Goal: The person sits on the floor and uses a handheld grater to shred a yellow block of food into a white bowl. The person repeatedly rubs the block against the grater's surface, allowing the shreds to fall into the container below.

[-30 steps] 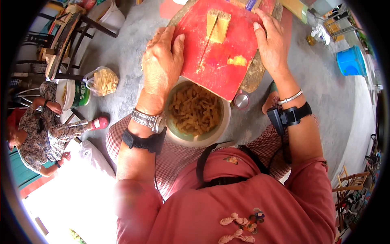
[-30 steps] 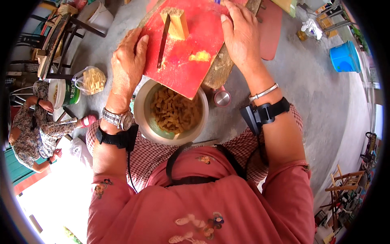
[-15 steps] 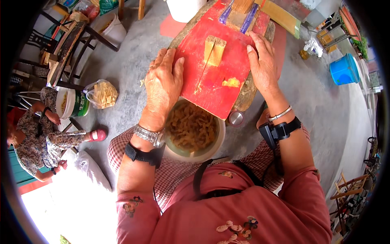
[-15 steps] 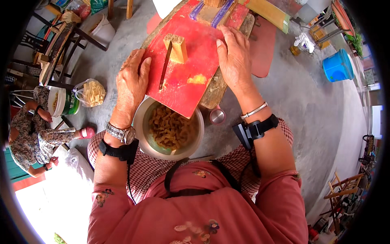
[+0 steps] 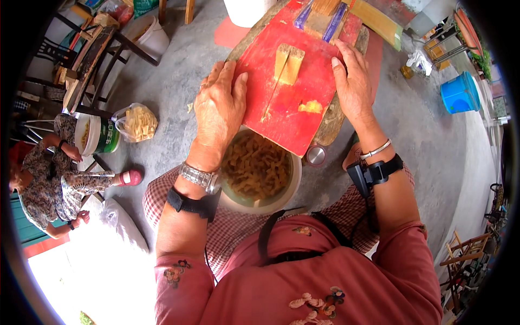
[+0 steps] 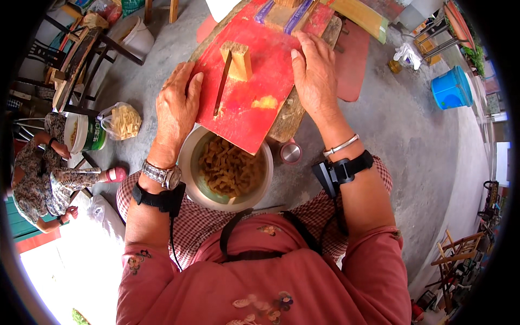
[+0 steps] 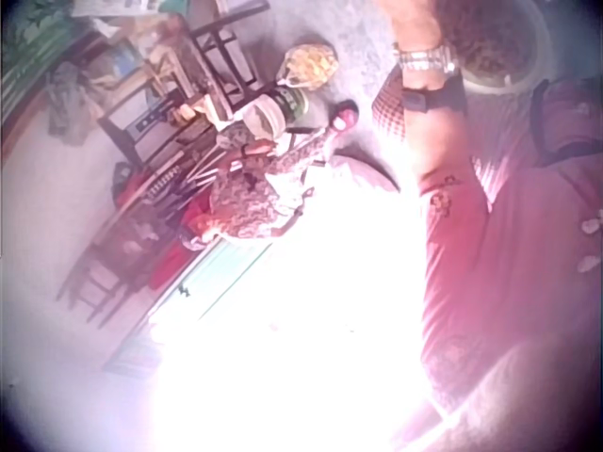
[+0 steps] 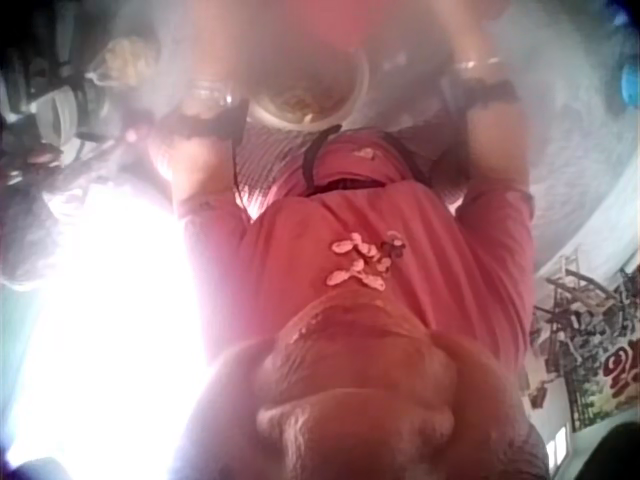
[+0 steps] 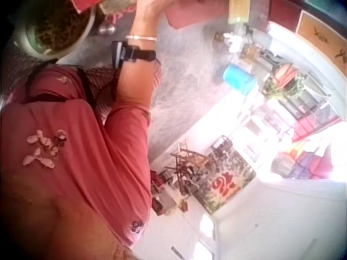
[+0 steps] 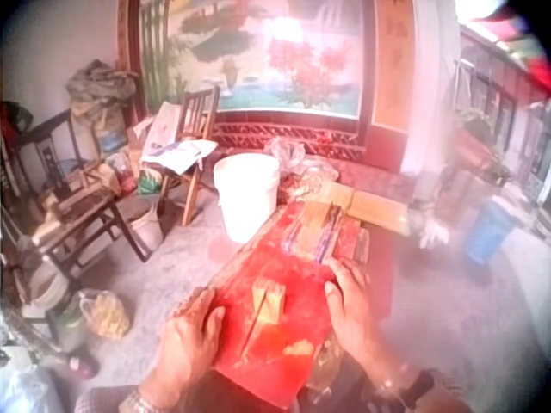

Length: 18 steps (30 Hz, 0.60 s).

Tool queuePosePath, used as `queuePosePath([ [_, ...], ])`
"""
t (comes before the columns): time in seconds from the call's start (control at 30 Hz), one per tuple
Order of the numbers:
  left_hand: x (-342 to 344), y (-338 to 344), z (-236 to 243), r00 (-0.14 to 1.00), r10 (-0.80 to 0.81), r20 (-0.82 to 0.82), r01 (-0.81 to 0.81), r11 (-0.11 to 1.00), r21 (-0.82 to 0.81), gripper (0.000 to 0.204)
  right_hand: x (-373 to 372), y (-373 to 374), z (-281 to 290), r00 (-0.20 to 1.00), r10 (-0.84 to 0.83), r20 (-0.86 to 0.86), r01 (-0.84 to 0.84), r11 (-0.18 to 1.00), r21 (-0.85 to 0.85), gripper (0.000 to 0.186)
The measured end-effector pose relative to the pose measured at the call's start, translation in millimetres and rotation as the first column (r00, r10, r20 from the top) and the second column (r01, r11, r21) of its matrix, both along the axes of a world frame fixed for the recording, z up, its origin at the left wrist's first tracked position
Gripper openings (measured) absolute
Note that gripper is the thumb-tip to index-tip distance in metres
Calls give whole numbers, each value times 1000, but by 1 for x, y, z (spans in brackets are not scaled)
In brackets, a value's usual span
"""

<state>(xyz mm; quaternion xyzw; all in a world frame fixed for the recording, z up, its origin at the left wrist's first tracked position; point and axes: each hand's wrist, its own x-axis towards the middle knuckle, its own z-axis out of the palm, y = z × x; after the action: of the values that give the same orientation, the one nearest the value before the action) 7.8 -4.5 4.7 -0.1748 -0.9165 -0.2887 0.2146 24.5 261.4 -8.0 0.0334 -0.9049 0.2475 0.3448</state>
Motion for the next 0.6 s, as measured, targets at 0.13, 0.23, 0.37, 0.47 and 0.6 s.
queuePosePath([
  [0.13, 2, 0, 1, 1000, -5, -1, 5, 1000, 17, 35, 1, 0, 0, 1000, -4, 8, 4, 1000, -2, 36],
  [0.23, 3, 1, -1, 1000, 5, -7, -5, 1000, 7, 36, 3, 0, 0, 999, -25, 23, 25, 1000, 9, 37],
  [0.37, 3, 0, -2, 1000, -4, -4, 4, 1000, 8, 37, 4, 1, -2, 999, -36, 13, 35, 999, 21, 37],
  [0.47, 4, 0, -1, 1000, 4, -13, -4, 1000, -3, 37, 4, 0, 0, 999, -33, 23, 33, 999, 14, 38],
  [0.6, 4, 0, -3, 1000, 17, -15, -18, 1000, -18, 37, 5, 0, 0, 999, -32, 19, 32, 999, 18, 37],
])
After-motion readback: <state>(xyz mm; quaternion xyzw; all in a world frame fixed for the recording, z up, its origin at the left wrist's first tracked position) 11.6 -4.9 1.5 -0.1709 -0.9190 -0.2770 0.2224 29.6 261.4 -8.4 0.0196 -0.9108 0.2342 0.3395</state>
